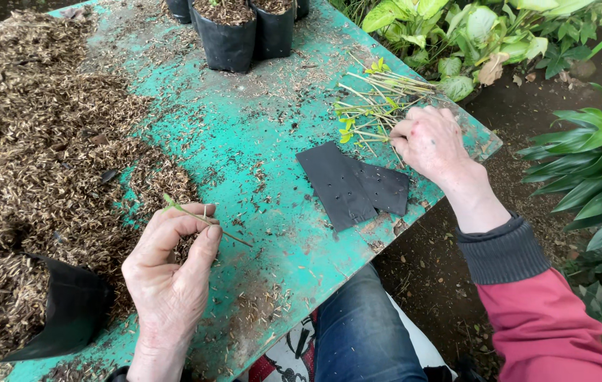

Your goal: The person fills a small black plastic nursery pot with a soil mixture by hand and inserts several plant cuttings into the soil.

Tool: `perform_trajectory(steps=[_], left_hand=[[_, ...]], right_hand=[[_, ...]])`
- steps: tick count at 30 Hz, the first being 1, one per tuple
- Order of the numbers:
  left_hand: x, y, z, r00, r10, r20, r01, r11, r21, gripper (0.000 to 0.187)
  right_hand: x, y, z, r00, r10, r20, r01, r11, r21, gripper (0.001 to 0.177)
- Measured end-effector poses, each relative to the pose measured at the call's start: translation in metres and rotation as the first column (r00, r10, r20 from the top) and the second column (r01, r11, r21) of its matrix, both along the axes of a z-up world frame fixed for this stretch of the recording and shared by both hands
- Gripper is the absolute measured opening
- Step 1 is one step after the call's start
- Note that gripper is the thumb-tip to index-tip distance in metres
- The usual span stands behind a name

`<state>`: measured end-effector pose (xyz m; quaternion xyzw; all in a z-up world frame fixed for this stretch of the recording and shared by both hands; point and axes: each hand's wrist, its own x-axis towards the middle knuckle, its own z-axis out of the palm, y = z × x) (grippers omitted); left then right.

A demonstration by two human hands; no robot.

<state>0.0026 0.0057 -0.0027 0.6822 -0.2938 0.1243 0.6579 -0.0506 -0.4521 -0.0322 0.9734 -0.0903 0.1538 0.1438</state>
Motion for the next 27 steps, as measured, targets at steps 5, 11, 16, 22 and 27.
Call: perform_trajectory(steps=[5, 11, 16, 22, 27], left_hand=[[0.001, 0.000, 0.000, 1.000, -0.009, 0.011, 0.009, 1.000, 0.004, 0.005], [0.000, 0.001, 0.001, 1.000, -0.016, 0.024, 0.016, 1.000, 0.004, 0.005], [-0.001, 0.002, 0.003, 1.000, -0.004, 0.022, 0.003, 1.000, 0.029, 0.005], [0.000, 0.002, 0.003, 0.999, 0.003, 0.037, -0.004, 1.000, 0.030, 0.005], [-0.001, 0.002, 0.005, 0.999, -0.002, 0.048, 0.000, 0.999, 0.035, 0.006]], right_hand=[[-0.006, 0.017, 0.023, 0.999, -0.018, -0.034, 0.025, 0.971, 0.239, 0.017], [-0.004, 0.004, 0.020, 0.999, 0.038, 0.002, -0.037, 0.953, 0.300, 0.017], [-0.004, 0.007, 0.016, 0.992, 0.081, -0.100, -0.071, 0.993, 0.093, 0.012], [-0.006, 0.017, 0.040, 0.996, 0.081, -0.028, -0.061, 0.902, 0.428, 0.017], [-0.004, -0.006, 0.019, 0.992, 0.052, -0.113, -0.041, 0.994, 0.101, 0.015]])
